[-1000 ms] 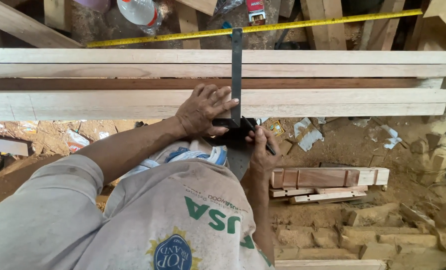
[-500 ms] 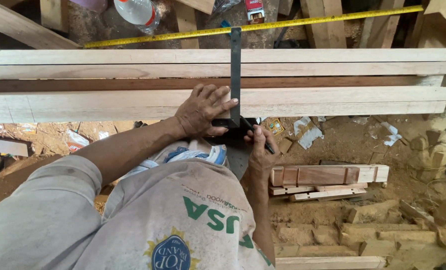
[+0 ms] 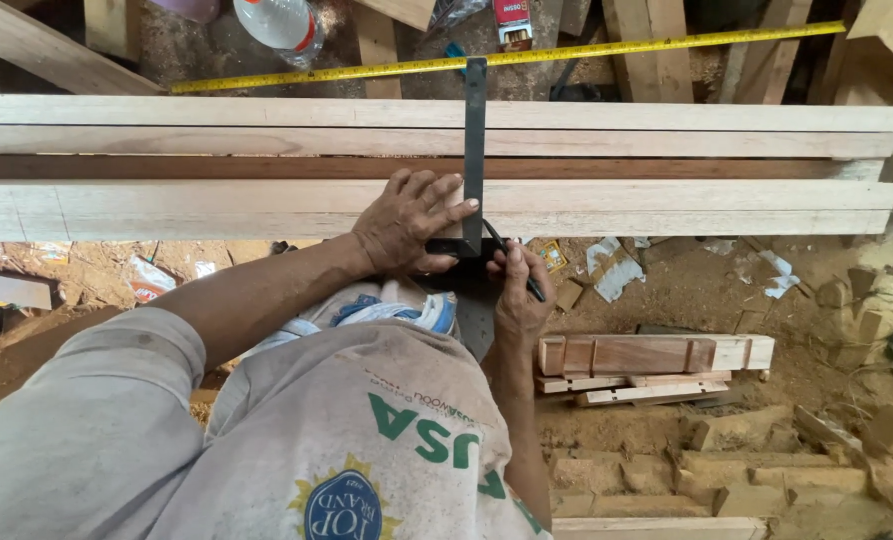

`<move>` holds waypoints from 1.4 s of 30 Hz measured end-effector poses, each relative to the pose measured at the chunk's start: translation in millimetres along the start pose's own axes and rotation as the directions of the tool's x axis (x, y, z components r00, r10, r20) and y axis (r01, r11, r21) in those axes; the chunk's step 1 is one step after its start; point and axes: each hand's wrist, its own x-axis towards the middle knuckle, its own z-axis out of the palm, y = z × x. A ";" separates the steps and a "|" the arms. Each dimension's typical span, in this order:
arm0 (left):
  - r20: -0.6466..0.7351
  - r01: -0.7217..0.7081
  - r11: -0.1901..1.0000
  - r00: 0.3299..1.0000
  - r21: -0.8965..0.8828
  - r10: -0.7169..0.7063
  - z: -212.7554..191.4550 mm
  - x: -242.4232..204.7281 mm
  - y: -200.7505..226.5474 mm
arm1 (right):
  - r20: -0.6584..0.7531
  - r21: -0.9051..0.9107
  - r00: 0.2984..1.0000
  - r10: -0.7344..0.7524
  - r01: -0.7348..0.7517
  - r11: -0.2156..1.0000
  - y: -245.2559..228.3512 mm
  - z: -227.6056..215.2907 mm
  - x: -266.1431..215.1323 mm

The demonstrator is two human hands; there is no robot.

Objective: Measuring and marking wooden planks using a square and pencil for layout and future cutting.

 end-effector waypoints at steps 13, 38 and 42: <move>0.019 0.001 1.000 1.000 0.020 -0.001 -1.5 1.0 0.4 | 0.034 -0.044 0.995 -0.090 0.092 0.995 3.6 5.3 8.6; -0.025 -0.006 0.998 1.000 0.055 0.008 4.8 0.4 -0.3 | 0.047 -0.070 0.993 -0.108 0.111 0.991 -8.8 20.6 20.1; -0.039 -0.018 0.999 0.999 0.038 0.019 3.7 1.3 -0.6 | 0.038 -0.049 0.996 -0.085 0.087 0.995 0.3 18.0 21.9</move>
